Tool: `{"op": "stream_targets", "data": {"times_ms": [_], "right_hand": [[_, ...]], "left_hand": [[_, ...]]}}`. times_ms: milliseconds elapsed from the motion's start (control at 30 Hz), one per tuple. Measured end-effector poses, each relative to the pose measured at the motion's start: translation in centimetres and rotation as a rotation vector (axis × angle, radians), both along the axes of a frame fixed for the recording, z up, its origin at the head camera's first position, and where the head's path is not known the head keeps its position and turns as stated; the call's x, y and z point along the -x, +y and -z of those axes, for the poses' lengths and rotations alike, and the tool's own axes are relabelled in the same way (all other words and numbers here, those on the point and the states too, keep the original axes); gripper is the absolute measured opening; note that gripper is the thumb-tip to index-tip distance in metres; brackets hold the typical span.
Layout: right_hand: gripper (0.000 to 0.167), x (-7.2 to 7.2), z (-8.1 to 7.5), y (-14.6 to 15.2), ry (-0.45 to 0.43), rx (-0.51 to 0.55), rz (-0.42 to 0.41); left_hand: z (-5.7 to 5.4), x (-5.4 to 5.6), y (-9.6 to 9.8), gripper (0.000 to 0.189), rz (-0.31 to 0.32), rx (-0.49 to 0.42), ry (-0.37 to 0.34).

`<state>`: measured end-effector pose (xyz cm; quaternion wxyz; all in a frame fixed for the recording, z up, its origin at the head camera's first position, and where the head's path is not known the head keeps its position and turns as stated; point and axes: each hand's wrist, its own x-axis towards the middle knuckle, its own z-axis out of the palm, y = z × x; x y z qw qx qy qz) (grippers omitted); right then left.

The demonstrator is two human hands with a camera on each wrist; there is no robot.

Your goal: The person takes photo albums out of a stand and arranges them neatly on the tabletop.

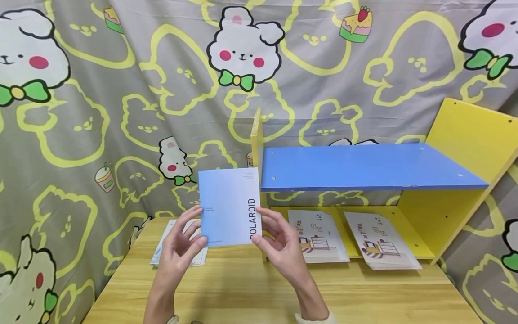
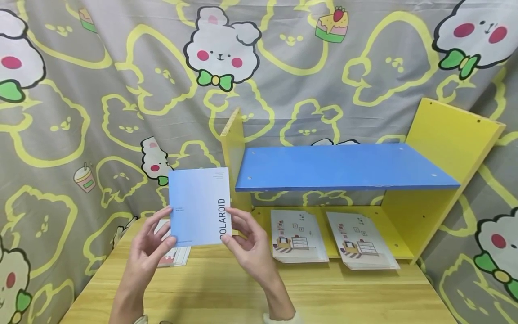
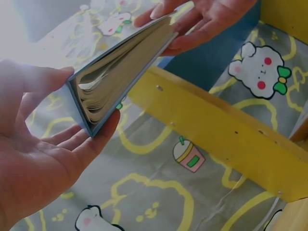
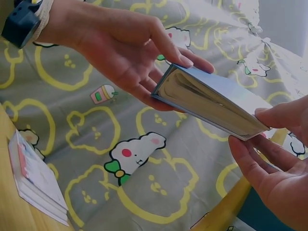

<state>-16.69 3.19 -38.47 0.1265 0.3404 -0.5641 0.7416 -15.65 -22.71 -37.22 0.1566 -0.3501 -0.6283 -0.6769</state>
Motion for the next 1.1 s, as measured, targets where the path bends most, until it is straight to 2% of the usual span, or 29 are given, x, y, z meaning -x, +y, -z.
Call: {"op": "stream_targets", "data": {"times_ms": [100,300,800,1100], "right_hand": [[0.057,0.0,0.0,-0.3,0.007,-0.016,0.004],[0.054,-0.2,0.0,-0.6,-0.044,-0.032,0.013],[0.054,0.4,0.6,-1.4,-0.032,-0.033,0.006],[0.053,0.8,1.1,-2.2,-0.061,-0.023,-0.02]], "left_hand": [[0.0,-0.1,-0.4,0.059,0.001,-0.002,-0.01],[0.0,-0.2,-0.9,0.059,-0.03,0.022,-0.04],[0.0,-0.4,-2.3,0.06,-0.098,0.077,-0.141],[0.4,-0.1,-3.0,0.062,-0.124,0.09,-0.13]]}}
